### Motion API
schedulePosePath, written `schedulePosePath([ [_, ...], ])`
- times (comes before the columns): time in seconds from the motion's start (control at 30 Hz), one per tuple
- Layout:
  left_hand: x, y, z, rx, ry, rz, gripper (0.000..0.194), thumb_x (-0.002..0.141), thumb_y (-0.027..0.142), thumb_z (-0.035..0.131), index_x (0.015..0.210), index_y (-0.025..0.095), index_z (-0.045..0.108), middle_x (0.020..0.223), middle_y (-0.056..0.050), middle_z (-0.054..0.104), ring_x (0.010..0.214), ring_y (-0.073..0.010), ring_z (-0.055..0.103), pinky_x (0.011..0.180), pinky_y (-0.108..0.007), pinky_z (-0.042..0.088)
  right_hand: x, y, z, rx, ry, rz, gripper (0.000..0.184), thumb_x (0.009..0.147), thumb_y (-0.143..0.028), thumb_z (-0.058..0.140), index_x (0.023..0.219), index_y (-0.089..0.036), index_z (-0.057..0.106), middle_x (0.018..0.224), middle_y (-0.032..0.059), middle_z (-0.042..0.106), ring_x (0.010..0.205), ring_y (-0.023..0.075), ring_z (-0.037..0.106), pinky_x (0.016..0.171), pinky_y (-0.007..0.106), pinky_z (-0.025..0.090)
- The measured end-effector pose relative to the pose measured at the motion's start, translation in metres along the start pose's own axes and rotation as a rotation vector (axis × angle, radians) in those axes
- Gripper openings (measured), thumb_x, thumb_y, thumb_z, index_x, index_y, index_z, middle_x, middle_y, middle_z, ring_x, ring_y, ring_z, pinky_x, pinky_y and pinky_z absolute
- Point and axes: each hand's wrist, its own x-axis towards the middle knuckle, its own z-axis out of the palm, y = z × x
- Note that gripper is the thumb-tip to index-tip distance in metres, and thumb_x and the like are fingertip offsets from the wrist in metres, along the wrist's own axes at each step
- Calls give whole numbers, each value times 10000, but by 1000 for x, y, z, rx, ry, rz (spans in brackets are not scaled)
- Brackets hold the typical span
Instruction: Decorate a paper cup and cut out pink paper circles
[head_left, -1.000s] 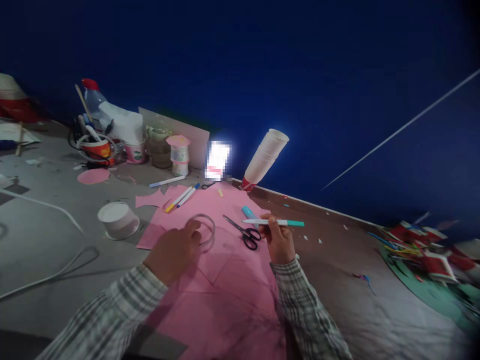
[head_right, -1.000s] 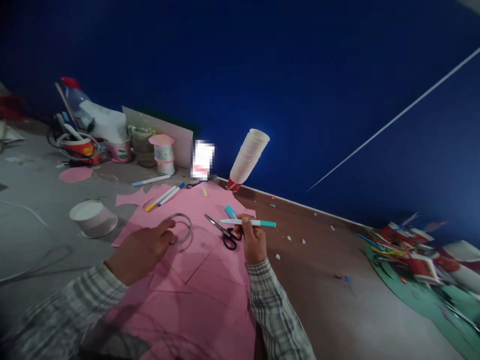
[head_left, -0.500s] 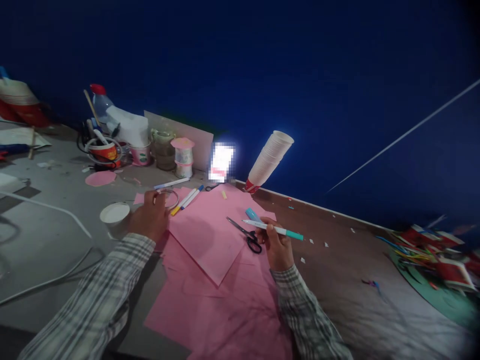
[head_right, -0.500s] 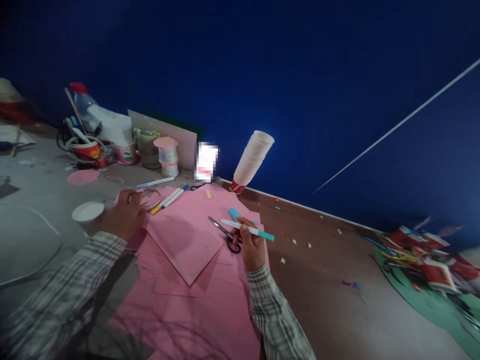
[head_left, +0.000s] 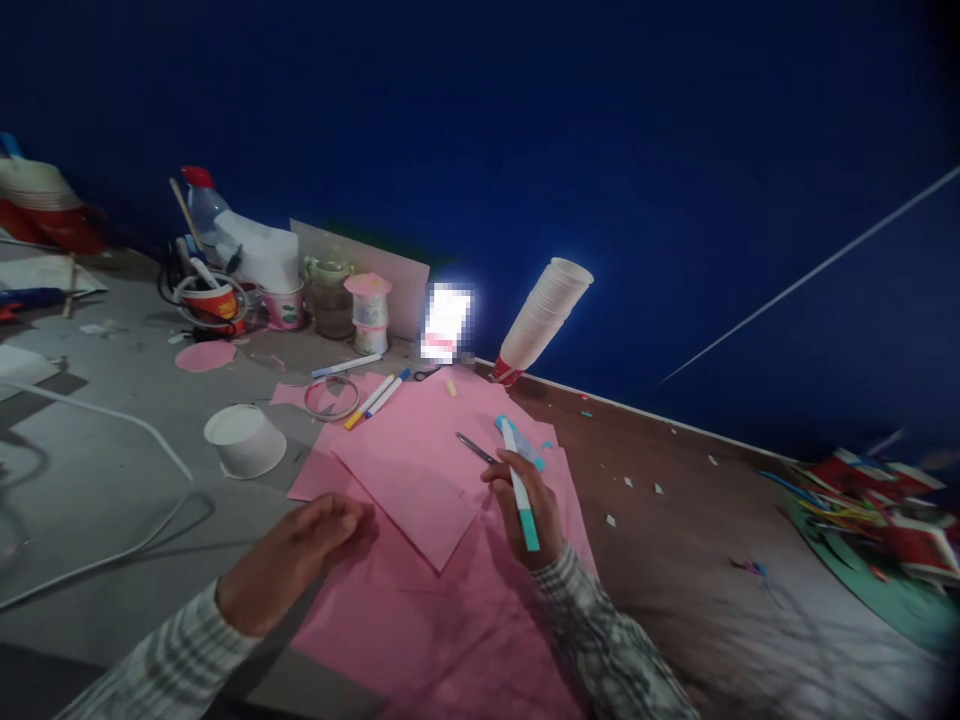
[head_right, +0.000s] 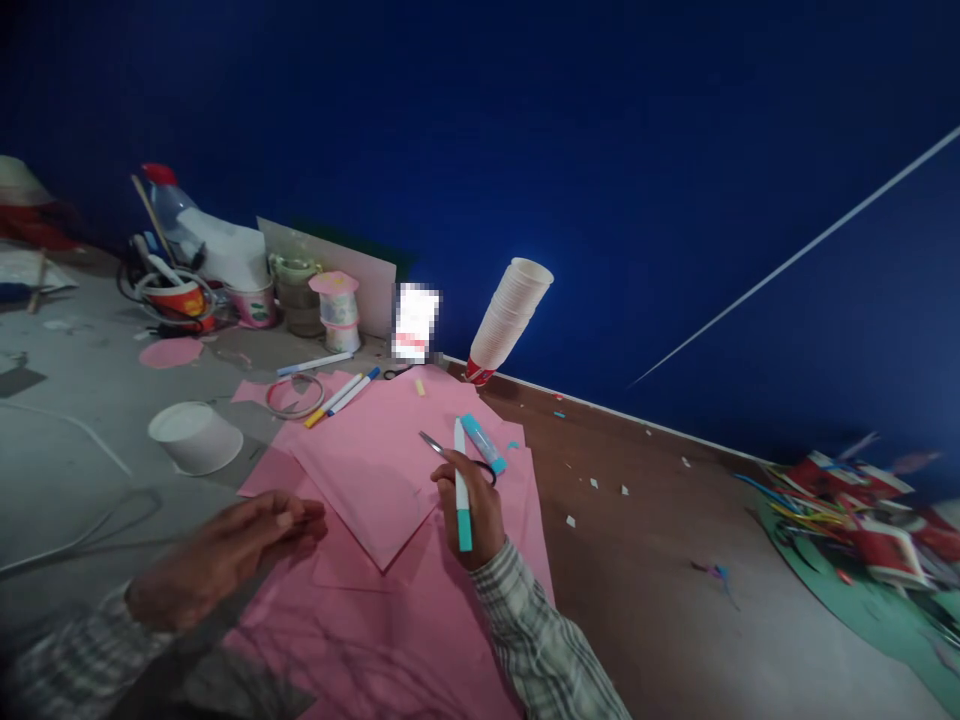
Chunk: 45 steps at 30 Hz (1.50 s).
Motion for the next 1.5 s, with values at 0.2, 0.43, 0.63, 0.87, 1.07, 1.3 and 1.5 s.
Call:
schedulePosePath([
  [0.2,0,-7,19,-342,49,-168,301,506,178,882,704,164,655,928,-124,755,900,-274,720,767,-346,600,-4,4,9,-62,-54,-139,401,858,-154,528,1244,-263,541,931,50,716,769,196,697,663,352,593],
  [0.43,15,-5,41,-556,111,-75,139,803,88,564,727,167,648,877,-111,762,844,-249,737,756,-402,624,-5,6,8,-59,-89,-51,400,858,-181,529,1240,-300,539,954,42,715,806,215,694,714,401,583],
  [0.63,31,-4,57,-471,2,-189,113,845,196,612,911,118,660,837,-141,757,726,-265,744,623,-369,637,-4,2,6,-56,-110,-47,369,869,-210,523,1215,-324,578,955,39,732,829,229,685,755,434,562],
  [0.87,42,4,71,-365,72,-225,155,882,76,481,899,78,634,657,-111,736,595,-225,729,612,-325,628,1,10,9,-100,-195,-153,375,852,-165,543,1192,-291,638,904,56,743,820,253,675,746,442,539],
  [1.07,47,10,58,-430,53,-230,205,933,253,479,928,108,625,776,-125,759,686,-257,743,627,-396,630,5,24,6,-147,-200,-164,370,879,-189,508,1221,-270,625,905,71,734,824,260,676,732,441,546],
  [1.3,59,10,47,-402,-8,-163,106,878,143,536,913,101,627,735,-99,748,681,-233,738,644,-347,631,4,29,13,-236,-265,-181,406,848,-148,490,1198,-275,652,870,69,694,859,258,637,782,424,523],
  [1.5,61,7,44,-420,-13,-95,98,855,90,531,918,97,606,738,-98,751,687,-225,740,692,-353,637,3,27,19,-319,-321,-187,343,874,-162,476,1133,-261,679,996,97,685,958,268,613,858,439,503],
])
